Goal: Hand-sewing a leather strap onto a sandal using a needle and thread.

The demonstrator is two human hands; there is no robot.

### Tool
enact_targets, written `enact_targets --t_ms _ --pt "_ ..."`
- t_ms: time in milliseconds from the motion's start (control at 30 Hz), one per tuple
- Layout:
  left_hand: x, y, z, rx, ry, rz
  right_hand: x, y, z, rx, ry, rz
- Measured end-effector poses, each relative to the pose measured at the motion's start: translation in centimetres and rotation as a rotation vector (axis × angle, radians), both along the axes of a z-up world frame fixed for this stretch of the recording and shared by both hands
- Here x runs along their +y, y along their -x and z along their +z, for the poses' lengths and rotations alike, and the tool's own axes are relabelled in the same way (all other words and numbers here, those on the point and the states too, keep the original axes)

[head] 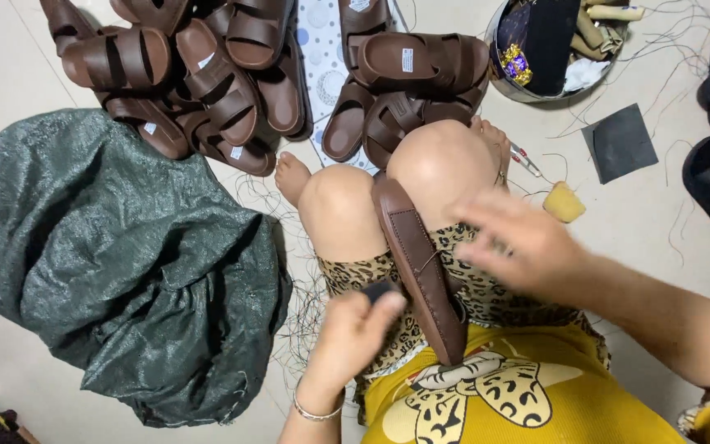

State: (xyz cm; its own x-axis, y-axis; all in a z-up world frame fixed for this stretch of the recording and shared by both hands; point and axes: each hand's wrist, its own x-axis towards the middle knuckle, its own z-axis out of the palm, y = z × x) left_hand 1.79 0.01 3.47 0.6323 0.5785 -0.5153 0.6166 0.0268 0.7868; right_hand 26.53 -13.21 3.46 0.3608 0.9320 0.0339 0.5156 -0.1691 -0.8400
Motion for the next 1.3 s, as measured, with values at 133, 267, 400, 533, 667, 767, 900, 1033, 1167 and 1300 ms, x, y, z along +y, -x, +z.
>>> enact_targets --t_ms 133,267,400,533,667,767,900,1033,1167,1300 --pt "-0.2 0.3 0.7 -0.33 0.353 -0.304 -1.3 0.8 -0.2 0.105 0.21 0.32" --pt "0.2 -1.1 0.0 -0.033 -0.584 -0.228 -0.8 0.8 1.6 0.167 0.123 0.322" --pt "-1.0 -0.7 -1.3 -0.004 -0.624 -0.365 1.5 1.4 1.5 0.614 -0.113 0.344" --pt "-1.7 0.6 -1.5 -0.288 -0.107 -0.263 0.6 1.8 -2.6 1.011 -0.065 0.187" --pt "-2.7 2.5 -2.9 -0.39 0.427 -0.211 0.0 0.4 -3.0 0.989 0.244 0.013" --pt "-2.8 5.6 -4.7 -0.451 0.726 -0.118 -0.6 -3.4 -3.6 0.572 0.515 -0.231" --pt "1.9 7.1 -3.6 -0.42 0.481 0.433 -1.4 -4.5 0.0 -0.141 0.276 -0.189" --pt "2.4 2.2 -1.3 -0.326 -0.195 0.32 -1.6 -1.9 0.6 -0.126 0.375 0.243" --pt "1.9 -1.9 0.0 -0.365 -0.137 -0.231 -1.1 0.0 0.7 -0.191 0.221 0.477" --pt "2.3 -2.7 -0.4 -0.255 -0.193 -0.326 -0.9 0.1 0.0 -0.241 0.209 0.479"
